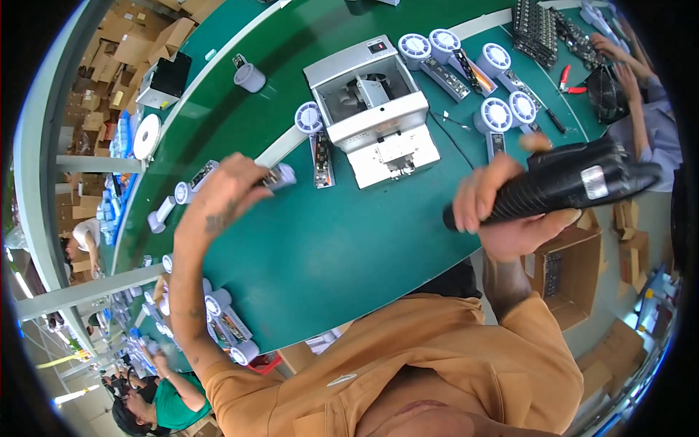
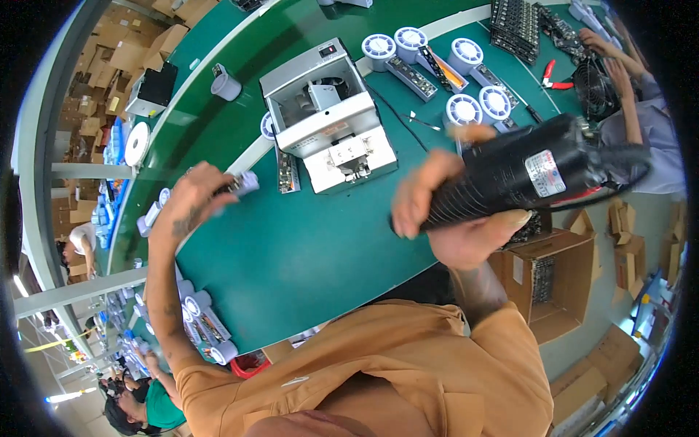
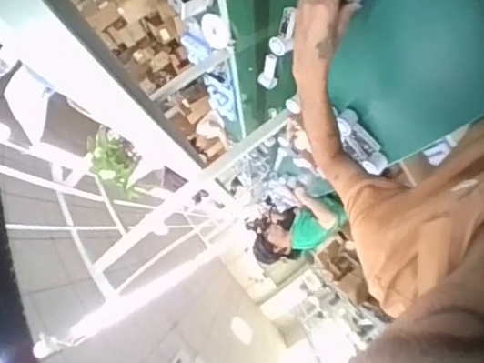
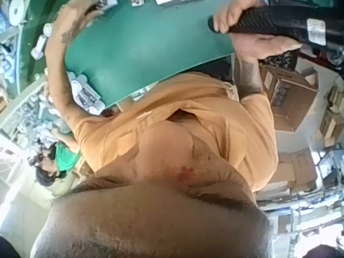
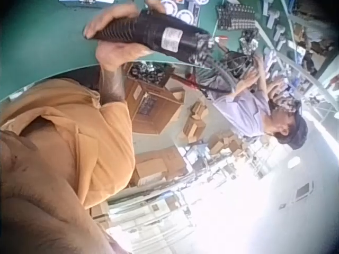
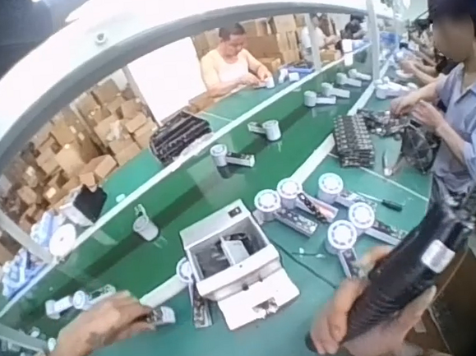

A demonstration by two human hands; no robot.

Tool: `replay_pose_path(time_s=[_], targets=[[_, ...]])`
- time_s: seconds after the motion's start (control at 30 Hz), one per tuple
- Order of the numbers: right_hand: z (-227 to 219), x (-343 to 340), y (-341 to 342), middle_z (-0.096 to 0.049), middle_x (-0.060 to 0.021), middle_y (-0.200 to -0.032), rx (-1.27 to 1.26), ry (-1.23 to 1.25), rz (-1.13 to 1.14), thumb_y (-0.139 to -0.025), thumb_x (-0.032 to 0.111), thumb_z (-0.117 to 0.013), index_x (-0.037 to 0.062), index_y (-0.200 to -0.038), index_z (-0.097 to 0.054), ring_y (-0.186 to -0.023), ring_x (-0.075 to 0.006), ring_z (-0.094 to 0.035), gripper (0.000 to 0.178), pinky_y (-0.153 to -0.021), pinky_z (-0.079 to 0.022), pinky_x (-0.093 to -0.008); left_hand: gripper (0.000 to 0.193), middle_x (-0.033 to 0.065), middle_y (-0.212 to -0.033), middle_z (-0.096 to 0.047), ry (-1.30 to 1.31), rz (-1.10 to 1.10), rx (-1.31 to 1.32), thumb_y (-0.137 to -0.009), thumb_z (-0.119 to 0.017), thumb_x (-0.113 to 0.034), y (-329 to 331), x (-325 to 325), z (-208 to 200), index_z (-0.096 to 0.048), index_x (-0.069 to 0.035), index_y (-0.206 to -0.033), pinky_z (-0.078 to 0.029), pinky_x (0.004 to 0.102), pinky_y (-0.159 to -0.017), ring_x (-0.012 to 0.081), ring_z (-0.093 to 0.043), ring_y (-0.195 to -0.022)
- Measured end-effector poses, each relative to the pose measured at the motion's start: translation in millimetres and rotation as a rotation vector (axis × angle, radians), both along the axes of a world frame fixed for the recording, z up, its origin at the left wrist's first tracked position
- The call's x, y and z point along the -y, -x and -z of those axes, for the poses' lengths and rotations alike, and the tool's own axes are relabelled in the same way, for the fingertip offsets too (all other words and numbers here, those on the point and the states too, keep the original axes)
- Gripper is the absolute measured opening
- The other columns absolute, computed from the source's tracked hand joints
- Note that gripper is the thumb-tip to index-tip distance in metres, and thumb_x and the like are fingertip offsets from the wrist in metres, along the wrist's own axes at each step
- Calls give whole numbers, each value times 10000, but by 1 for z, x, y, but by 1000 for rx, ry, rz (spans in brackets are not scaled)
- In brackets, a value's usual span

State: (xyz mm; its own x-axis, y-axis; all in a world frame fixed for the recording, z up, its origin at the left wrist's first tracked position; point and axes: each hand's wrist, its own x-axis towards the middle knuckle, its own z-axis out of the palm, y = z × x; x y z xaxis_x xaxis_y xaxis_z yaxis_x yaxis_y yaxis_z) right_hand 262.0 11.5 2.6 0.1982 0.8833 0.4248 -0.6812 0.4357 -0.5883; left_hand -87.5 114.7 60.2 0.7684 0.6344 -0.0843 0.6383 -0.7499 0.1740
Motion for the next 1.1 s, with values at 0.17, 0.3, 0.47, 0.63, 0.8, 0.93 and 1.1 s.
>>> replay_pose_path(time_s=[0.17,0.3,0.47,0.63,0.8,0.93,1.1], targets=[[-34,-59,26,-518,-76,-696,499,-67,33,-837,826,-470,27,-1424,-217,-490,-183,-522,1023,-463,-468,-310,249,114,-902,-587,177,43,71,-814,-745,-175,-69,72,28,-636,-28,-984,-487,412,-761,299,-559,-875],[-22,-87,39,-582,-24,-632,574,-327,90,-951,260,-650,-34,-1171,-502,-505,-63,-537,396,-463,-415,-220,243,96,-897,-571,105,46,154,-819,-740,-213,-104,88,59,-637,-49,-965,-477,402,-781,278,-554,-898],[-19,-83,47,-578,-24,-643,450,-274,81,-990,278,-598,-27,-1188,-466,-488,-63,-507,387,-455,-393,-216,263,28,-828,-563,117,-71,335,-788,-769,-311,-99,86,86,-727,-96,-933,-417,342,-727,222,-536,-812],[-14,-48,49,-526,-85,-624,590,14,54,-914,713,-485,-53,-1249,-386,-454,-148,-509,842,-425,-413,-274,252,17,-797,-552,-22,-208,372,-783,-774,-330,-103,95,97,-743,-121,-921,-403,343,-709,207,-535,-808],[-6,-34,54,-509,-83,-629,552,104,-8,-846,797,-504,-25,-1308,-317,-449,-164,-503,962,-426,-440,-301,230,22,-819,-572,76,-234,347,-798,-765,-316,-104,90,95,-726,-124,-919,-408,356,-725,210,-554,-837],[2,-41,62,-508,-92,-617,561,72,14,-867,773,-502,-39,-1325,-322,-444,-163,-504,949,-426,-440,-299,253,41,-818,-554,87,-251,360,-803,-770,-316,-103,93,94,-734,-116,-954,-424,370,-723,230,-564,-837],[9,-45,62,-510,-100,-607,569,73,26,-885,738,-517,-56,-1322,-332,-441,-168,-508,925,-422,-433,-296,216,51,-834,-572,98,-246,359,-829,-739,-301,-104,94,92,-712,-115,-937,-417,372,-741,234,-568,-866]])
